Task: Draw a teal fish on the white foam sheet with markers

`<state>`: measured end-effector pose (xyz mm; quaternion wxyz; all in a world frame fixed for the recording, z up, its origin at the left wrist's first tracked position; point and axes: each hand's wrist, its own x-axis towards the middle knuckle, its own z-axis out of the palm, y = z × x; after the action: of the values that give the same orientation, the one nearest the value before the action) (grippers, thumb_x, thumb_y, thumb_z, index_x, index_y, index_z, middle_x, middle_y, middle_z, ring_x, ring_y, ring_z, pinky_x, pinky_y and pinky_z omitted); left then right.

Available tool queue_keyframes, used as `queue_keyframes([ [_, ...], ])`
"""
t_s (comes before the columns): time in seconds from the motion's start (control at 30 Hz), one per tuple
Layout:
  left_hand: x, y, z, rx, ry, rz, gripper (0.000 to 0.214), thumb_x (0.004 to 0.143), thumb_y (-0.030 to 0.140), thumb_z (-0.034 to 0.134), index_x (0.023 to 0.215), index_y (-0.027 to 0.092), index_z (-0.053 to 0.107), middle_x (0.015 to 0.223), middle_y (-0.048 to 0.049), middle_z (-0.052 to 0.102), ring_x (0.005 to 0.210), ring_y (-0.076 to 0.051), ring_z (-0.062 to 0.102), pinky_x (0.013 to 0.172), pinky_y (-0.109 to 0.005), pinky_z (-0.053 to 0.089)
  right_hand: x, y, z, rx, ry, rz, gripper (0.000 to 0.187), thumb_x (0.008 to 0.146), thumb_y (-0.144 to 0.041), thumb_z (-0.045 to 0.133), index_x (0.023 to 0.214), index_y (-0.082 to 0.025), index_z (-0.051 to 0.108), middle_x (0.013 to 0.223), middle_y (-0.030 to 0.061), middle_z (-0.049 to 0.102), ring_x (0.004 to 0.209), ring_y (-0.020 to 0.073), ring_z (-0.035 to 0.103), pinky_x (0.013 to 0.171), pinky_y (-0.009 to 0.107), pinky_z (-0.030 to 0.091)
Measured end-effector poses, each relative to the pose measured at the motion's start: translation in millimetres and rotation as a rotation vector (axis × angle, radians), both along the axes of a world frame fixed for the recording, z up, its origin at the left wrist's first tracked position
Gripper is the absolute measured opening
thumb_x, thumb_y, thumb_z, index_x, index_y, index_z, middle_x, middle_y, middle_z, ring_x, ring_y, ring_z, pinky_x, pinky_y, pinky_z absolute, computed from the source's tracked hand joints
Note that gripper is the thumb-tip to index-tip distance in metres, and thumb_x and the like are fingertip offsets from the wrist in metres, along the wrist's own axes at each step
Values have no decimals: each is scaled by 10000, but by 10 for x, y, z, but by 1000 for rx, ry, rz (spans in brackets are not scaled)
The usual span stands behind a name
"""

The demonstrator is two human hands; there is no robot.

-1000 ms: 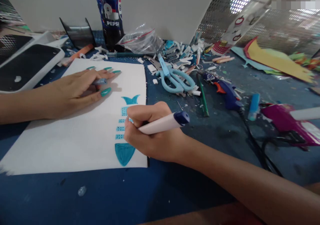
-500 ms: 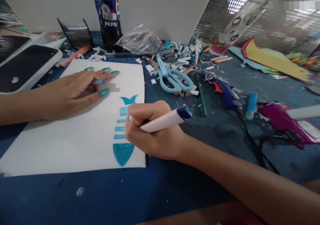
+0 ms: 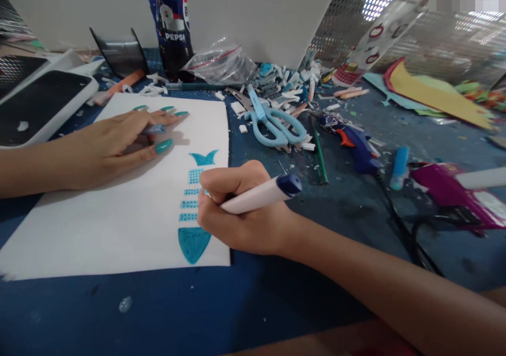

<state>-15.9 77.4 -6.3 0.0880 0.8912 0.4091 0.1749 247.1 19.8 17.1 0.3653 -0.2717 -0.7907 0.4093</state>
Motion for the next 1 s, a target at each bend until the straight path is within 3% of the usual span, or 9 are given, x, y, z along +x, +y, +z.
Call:
queue_keyframes([
  [0.1,13,-7,24,-22,12,0,513,1002,451,335,1361,109,467,1457,-138,563,1174,-298,594,1007,-537,471,-9,2,-7,-1,26,39,450,770,78,516,559,-206,238,456,-78,314,365,44,288,378,216,273],
  [0.43,19,-17,38,-59,-2,38,465,980,483,343,1242,139,514,1517,-126,522,1260,-306,564,1059,-537,441,12,-8,-30,-16,22,-26,453,805,57,530,544,-201,265,445,-80,334,372,44,305,386,207,318],
  [0.63,16,-25,42,-40,-10,7,485,1007,440,342,1339,111,472,1476,-145,549,1246,-300,557,1059,-534,432,12,-25,-12,-40,44,-41,464,838,4,538,534,-212,262,439,-74,336,360,59,303,404,238,363],
  [0.8,14,-17,20,-28,-9,3,495,1016,446,346,1366,117,467,1457,-142,563,1187,-301,586,1032,-533,447,26,-33,-14,-54,-2,-46,512,812,-14,589,530,-222,214,439,-70,282,357,65,259,362,254,261],
  [1.0,19,-27,40,-30,18,25,486,1023,435,335,1358,108,467,1452,-143,564,1152,-285,594,1031,-523,451,43,-4,25,-48,37,-105,494,841,-84,627,494,-208,298,420,-62,331,354,65,295,396,257,311],
])
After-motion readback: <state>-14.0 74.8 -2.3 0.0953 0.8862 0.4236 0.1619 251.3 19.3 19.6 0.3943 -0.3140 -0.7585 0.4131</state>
